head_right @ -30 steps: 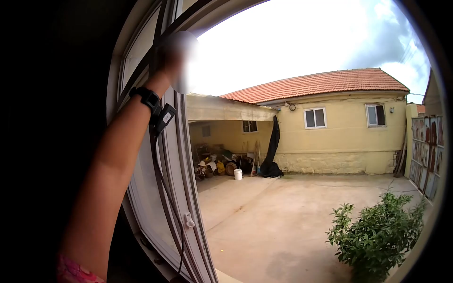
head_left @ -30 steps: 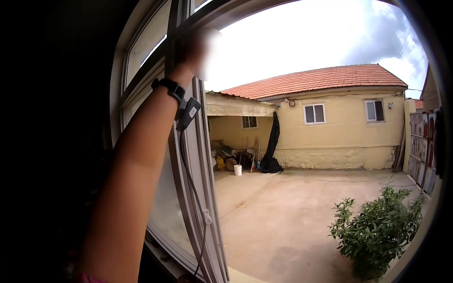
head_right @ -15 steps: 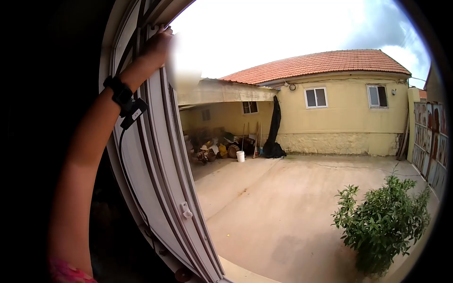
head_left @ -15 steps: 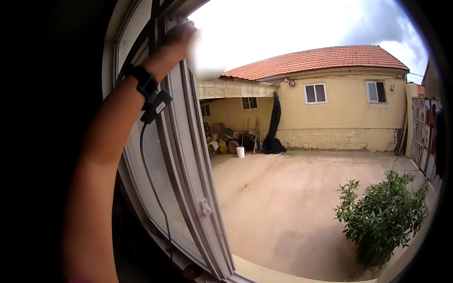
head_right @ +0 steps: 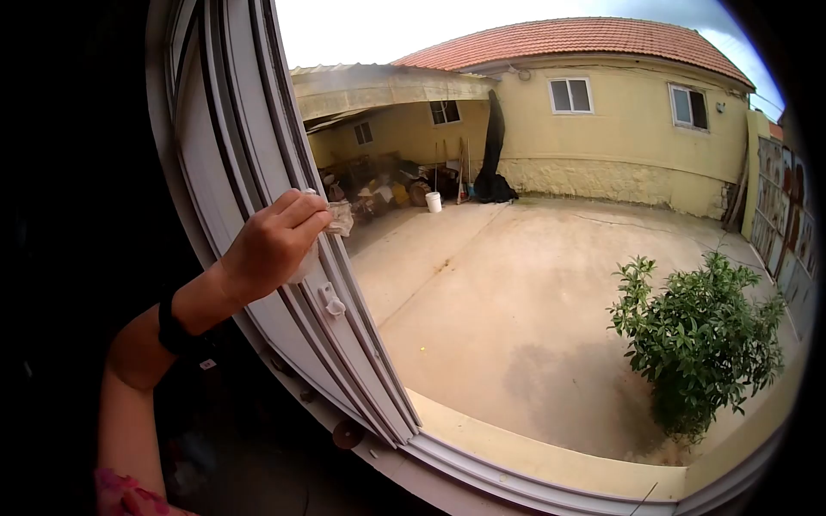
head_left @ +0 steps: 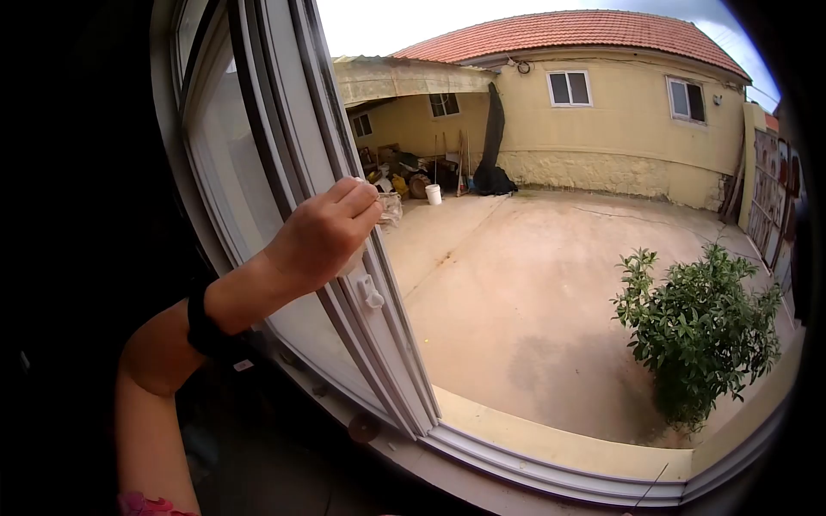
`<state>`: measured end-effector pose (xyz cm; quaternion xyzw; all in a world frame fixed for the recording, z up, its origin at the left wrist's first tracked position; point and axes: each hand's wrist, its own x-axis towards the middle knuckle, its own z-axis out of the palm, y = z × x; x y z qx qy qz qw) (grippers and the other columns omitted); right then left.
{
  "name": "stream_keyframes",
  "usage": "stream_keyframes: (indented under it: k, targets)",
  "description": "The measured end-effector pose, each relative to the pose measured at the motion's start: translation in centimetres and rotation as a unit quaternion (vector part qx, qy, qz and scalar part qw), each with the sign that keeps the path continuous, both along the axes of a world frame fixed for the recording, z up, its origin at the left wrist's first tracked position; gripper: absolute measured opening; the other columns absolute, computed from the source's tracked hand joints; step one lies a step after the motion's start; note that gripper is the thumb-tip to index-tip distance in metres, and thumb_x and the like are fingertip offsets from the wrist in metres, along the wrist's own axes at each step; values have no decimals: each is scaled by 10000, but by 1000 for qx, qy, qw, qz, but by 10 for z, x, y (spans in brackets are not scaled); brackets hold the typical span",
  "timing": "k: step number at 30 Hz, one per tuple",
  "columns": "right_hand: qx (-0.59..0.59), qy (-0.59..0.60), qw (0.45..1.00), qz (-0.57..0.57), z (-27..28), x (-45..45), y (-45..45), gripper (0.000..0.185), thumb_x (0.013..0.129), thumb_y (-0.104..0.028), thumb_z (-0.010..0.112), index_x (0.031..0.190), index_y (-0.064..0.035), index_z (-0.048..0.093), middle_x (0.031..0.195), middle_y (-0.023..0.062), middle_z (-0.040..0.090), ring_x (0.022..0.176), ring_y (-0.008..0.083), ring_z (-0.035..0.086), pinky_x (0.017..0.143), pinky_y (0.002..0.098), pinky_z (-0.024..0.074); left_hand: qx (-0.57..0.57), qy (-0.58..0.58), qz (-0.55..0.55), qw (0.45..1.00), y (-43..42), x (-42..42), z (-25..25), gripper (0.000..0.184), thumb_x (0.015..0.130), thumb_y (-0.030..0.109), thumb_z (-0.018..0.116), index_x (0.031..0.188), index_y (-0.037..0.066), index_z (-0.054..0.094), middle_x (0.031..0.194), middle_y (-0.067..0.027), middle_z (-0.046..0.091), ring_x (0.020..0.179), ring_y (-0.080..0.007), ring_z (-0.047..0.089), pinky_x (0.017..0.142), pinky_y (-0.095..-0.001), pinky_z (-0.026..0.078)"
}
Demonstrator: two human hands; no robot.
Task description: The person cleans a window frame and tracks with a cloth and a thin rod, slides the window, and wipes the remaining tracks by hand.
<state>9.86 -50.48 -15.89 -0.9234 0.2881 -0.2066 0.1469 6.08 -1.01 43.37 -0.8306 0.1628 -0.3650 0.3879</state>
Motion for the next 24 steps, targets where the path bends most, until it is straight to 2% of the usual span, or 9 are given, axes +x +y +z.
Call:
stream_keyframes:
  k: [5,6,7,11,16,18,19,21,24]
  targets:
    - [119,88,989,22,21,-4,-10,290,877,-266,428,1129,-149,513,972,186,620,889,385,591,760,452,466,-153,100,-106,977,1,-34,-137,240,681,29,610,915,-25,610,898,-98,591,788,-221,594,666,-300,506]
    - [142,-33,988,42,26,-9,-3,298,869,-230,439,1113,-76,513,977,200,611,900,373,582,771,441,462,-196,126,-126,964,4,-40,-158,237,680,29,620,913,-14,607,896,-97,595,767,-221,595,657,-303,501]
    - [157,-127,979,29,6,-11,-8,276,862,-206,462,1050,-24,551,874,193,624,789,389,590,698,442,477,-237,152,-146,948,6,-47,-176,236,679,29,630,911,-3,605,894,-96,600,745,-220,596,648,-307,496]
    - [86,-79,990,81,43,-34,12,197,866,-153,475,962,-15,577,732,156,613,637,351,583,576,407,469,-352,181,-147,907,21,-64,-241,172,720,21,612,891,16,595,860,-103,602,748,-242,601,644,-304,489]
    - [236,-132,901,340,118,-60,107,235,897,-131,438,742,16,537,647,112,531,614,203,534,589,302,406,-651,183,-157,719,24,-75,-291,130,800,11,591,927,10,566,791,-128,600,714,-248,617,626,-296,484]
    - [286,-77,869,395,167,-68,160,200,889,-114,469,769,8,573,642,111,537,596,188,534,564,289,405,-759,242,-117,593,26,-77,-300,126,872,46,528,990,1,530,819,-112,613,737,-155,612,643,-253,471]
    - [277,-101,845,446,183,-70,184,136,869,-95,506,800,-18,594,599,121,560,532,232,568,513,303,421,-760,252,-121,586,26,-75,-306,126,872,46,528,990,1,530,819,-112,613,737,-155,612,643,-253,471]
    - [308,-57,797,516,199,-78,220,108,868,-85,521,825,-35,606,606,107,574,534,209,591,497,284,432,-854,244,-156,432,26,-67,-322,131,905,51,474,1016,-9,507,857,-79,618,778,-112,594,669,-244,470]
    - [310,-23,751,583,225,-92,257,66,844,-72,547,830,-46,607,629,110,595,532,242,607,495,293,454,-877,275,-195,343,24,-62,-333,142,928,50,425,1044,-13,477,923,-65,599,821,-98,580,721,-243,485]
